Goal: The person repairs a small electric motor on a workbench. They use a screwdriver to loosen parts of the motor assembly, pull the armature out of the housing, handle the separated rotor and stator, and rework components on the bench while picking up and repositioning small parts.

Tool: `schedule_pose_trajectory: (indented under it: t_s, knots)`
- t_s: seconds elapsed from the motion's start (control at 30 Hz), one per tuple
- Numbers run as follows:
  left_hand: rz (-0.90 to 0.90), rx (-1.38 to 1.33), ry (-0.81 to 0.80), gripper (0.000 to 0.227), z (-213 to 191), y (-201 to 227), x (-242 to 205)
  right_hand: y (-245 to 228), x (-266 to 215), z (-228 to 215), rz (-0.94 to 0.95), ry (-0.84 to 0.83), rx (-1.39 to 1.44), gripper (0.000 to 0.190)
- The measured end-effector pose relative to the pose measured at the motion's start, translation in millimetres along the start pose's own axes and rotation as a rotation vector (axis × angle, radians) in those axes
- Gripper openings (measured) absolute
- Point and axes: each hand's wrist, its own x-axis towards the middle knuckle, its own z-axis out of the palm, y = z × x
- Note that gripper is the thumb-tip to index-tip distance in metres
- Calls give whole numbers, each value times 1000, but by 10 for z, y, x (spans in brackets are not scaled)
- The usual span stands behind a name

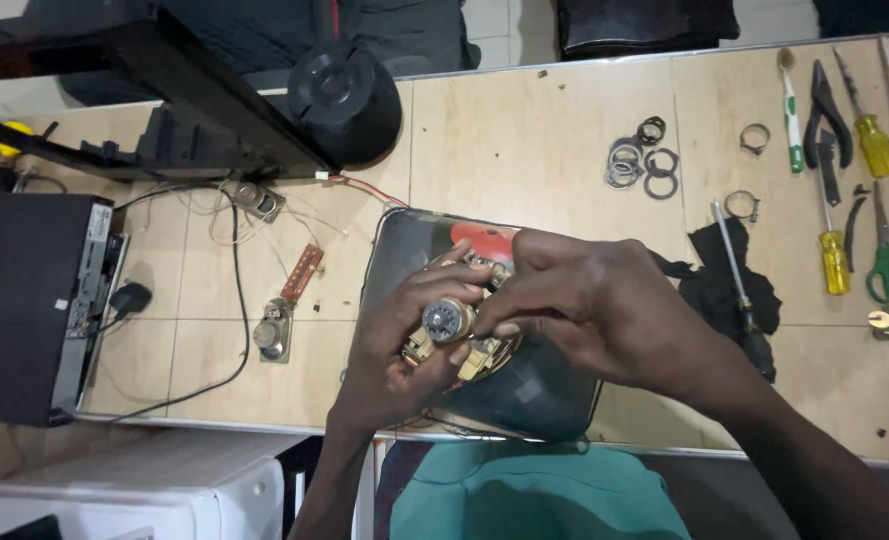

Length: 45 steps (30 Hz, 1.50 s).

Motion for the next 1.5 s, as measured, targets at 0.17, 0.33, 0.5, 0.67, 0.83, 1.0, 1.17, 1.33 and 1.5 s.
schedule_pose_trajectory:
  t_s: [0.17, 0.33, 0.5, 0.67, 0.83, 1.0, 1.17, 1.33, 1.5]
  knots:
    - [-9, 5, 6, 31, 15, 25, 12, -19, -79, 8, -55, 80, -98, 14]
    - [-9, -5, 18, 33, 33, -8, -15, -55, -112, 108, -79, 123, -301, 22]
    - [-16, -31, 42, 30, 62, 18, -8, -179, -184, 215, -168, 275, -547, 11]
    - [-44, -19, 8, 28, 44, 57, -8, -155, -238, 123, -98, 198, -497, 33]
    - [-41, -33, 29, 28, 33, 16, -15, -150, -240, 157, -55, 170, -490, 33]
    - [-11, -22, 18, 29, 31, -7, -21, -150, -209, 175, -72, 209, -406, 31]
    - [-11, -46, 29, 29, 38, 14, -3, -177, -211, 148, -50, 196, -436, 31]
    - [-4, -43, 31, 28, 45, 6, -13, -211, -202, 123, -58, 201, -375, 26]
    - [-3, -34, 48, 26, 44, 37, 2, -175, -161, 214, -108, 285, -458, 29]
